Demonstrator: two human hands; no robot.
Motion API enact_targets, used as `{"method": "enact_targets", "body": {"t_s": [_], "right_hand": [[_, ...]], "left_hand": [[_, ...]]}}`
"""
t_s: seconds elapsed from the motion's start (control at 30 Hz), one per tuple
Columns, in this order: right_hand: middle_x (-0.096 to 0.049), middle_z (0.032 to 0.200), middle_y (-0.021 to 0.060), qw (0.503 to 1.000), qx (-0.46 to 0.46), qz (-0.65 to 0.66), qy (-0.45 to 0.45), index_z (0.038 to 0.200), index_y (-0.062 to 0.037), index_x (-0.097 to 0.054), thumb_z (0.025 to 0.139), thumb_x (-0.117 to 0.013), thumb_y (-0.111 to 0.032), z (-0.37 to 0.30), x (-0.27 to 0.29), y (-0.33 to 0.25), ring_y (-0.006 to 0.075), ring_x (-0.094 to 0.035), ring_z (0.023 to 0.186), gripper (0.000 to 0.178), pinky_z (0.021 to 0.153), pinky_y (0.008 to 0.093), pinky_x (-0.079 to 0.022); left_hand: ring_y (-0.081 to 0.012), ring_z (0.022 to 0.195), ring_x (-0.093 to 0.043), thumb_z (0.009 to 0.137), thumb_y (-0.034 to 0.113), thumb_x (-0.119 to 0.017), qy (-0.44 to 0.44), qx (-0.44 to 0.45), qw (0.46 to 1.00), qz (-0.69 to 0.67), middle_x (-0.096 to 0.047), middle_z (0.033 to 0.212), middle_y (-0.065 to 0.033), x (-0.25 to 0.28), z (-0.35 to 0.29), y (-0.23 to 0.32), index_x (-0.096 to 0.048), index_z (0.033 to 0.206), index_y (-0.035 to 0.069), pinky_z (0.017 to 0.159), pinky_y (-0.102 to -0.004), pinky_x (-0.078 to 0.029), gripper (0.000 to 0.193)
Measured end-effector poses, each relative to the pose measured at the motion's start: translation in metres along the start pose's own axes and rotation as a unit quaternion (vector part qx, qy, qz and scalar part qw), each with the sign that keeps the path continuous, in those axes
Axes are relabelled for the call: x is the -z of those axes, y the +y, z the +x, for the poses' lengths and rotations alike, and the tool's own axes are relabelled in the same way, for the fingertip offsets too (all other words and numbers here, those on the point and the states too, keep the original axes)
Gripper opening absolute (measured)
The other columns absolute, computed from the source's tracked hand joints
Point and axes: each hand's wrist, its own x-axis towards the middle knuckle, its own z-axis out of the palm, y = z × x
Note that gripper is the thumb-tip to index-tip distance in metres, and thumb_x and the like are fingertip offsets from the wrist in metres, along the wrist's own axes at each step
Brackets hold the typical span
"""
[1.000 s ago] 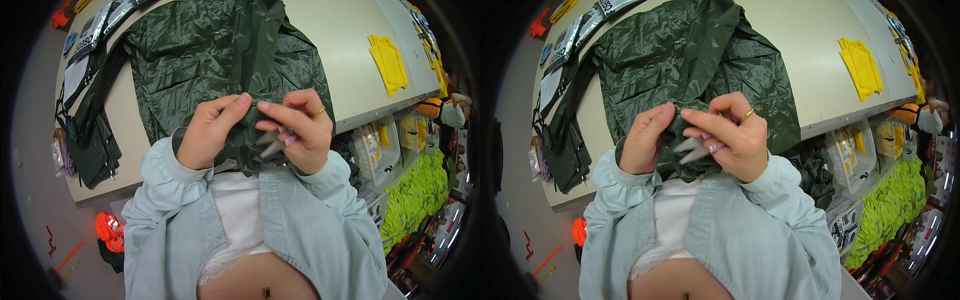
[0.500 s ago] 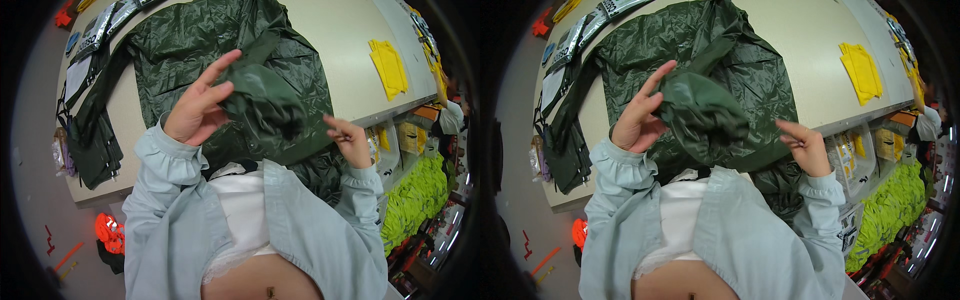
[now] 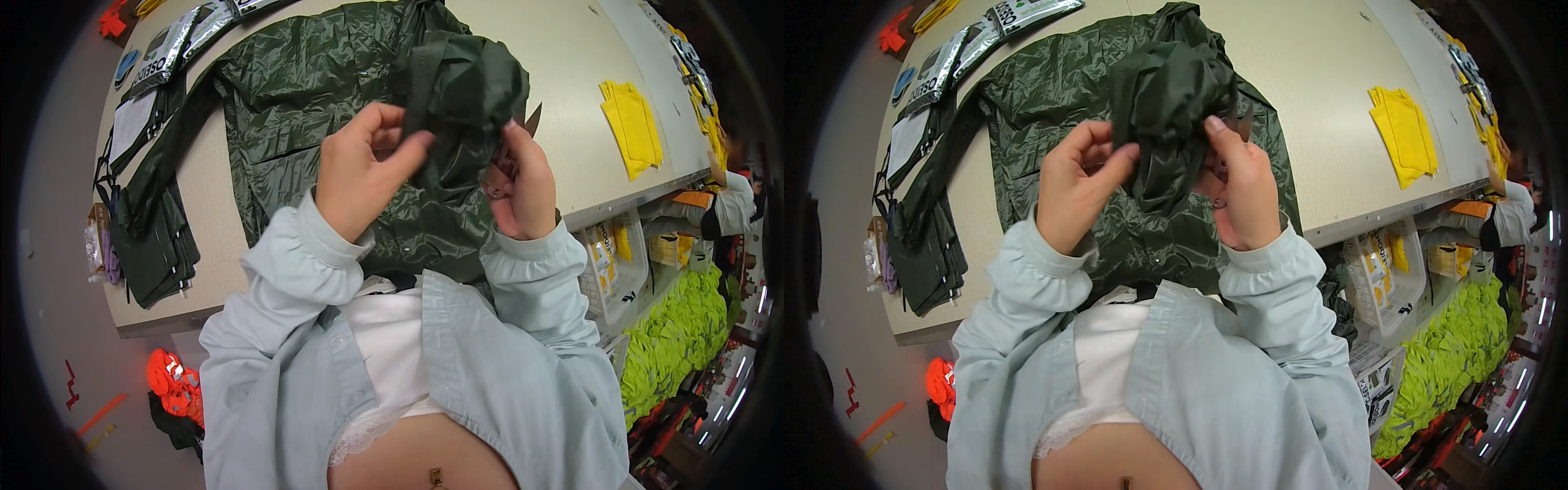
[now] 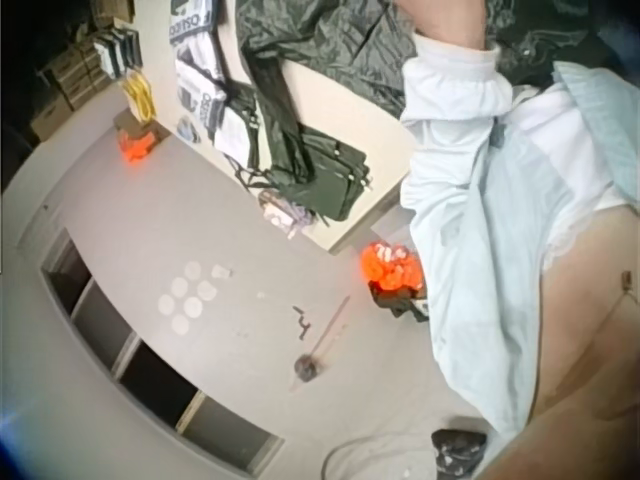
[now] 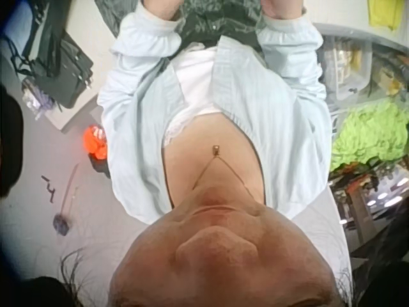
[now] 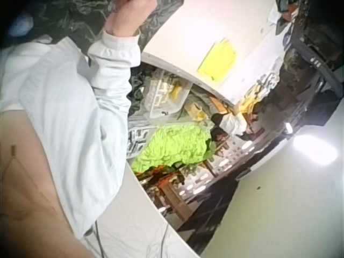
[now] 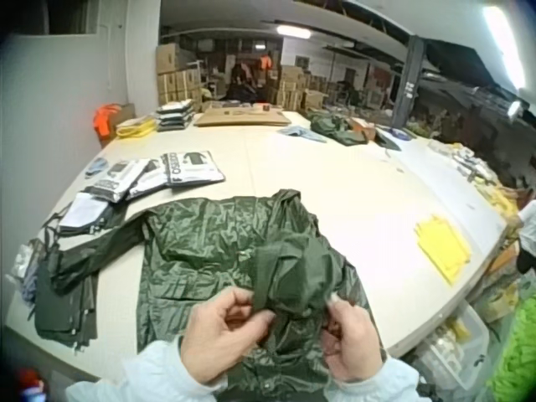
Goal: The person lays out a green raincoat on a table, uses scissors to cut off tags, and then folds the coat into a compact rectangle. The folded coat is placed into a plastic packaging bag and set aside.
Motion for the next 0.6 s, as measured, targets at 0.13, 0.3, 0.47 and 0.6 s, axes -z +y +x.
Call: {"method": "enact_targets", "body": {"t_s": [0.13,0.3,0.47,0.6], "right_hand": [[-0.04,0.049,-0.007,0.986,-0.086,0.139,-0.023,0.073,-0.0143,-0.051,0.09,-0.049,-0.025,0.015,0.028,0.0,0.0058,-0.024,0.035,0.02,0.047,0.0212,-0.04],[-0.044,0.057,-0.0068,0.966,-0.126,0.221,-0.045,0.08,-0.0105,-0.052,0.092,-0.048,-0.024,0.011,0.023,0.008,0.0042,-0.021,0.036,0.019,0.065,0.0277,-0.054],[-0.045,0.06,-0.0073,0.948,-0.175,0.262,-0.051,0.072,-0.0115,-0.051,0.092,-0.049,-0.025,-0.002,0.009,0.005,0.0034,-0.023,0.039,0.024,0.07,0.0259,-0.052],[-0.059,0.087,-0.0035,0.928,-0.191,0.306,-0.092,0.094,-0.0073,-0.055,0.092,-0.048,-0.018,-0.008,0.008,0.008,0.0028,-0.023,0.041,0.013,0.074,0.0249,-0.052]], "left_hand": [[-0.0096,0.074,-0.062,0.09,0.017,-0.049,-0.033,0.117,0.969,-0.216,-0.065,0.084,-0.0045,0.013,0.009,0.001,-0.06,0.096,0.002,0.07,-0.0248,-0.051,0.019],[-0.0184,0.087,-0.063,0.095,0.019,-0.036,-0.138,0.2,0.796,-0.554,-0.064,0.099,-0.0097,0.03,0.018,-0.02,-0.055,0.105,-0.002,0.081,-0.0308,-0.052,0.03],[-0.021,0.099,-0.059,0.095,0.017,-0.034,-0.152,0.191,0.707,-0.664,-0.06,0.109,-0.0136,0.032,0.019,-0.03,-0.05,0.111,-0.006,0.087,-0.0312,-0.049,0.032],[-0.0221,0.1,-0.058,0.093,0.009,-0.038,-0.138,0.16,0.715,-0.666,-0.059,0.11,-0.0149,0.035,0.018,-0.026,-0.048,0.113,-0.007,0.089,-0.0316,-0.048,0.028]]}}
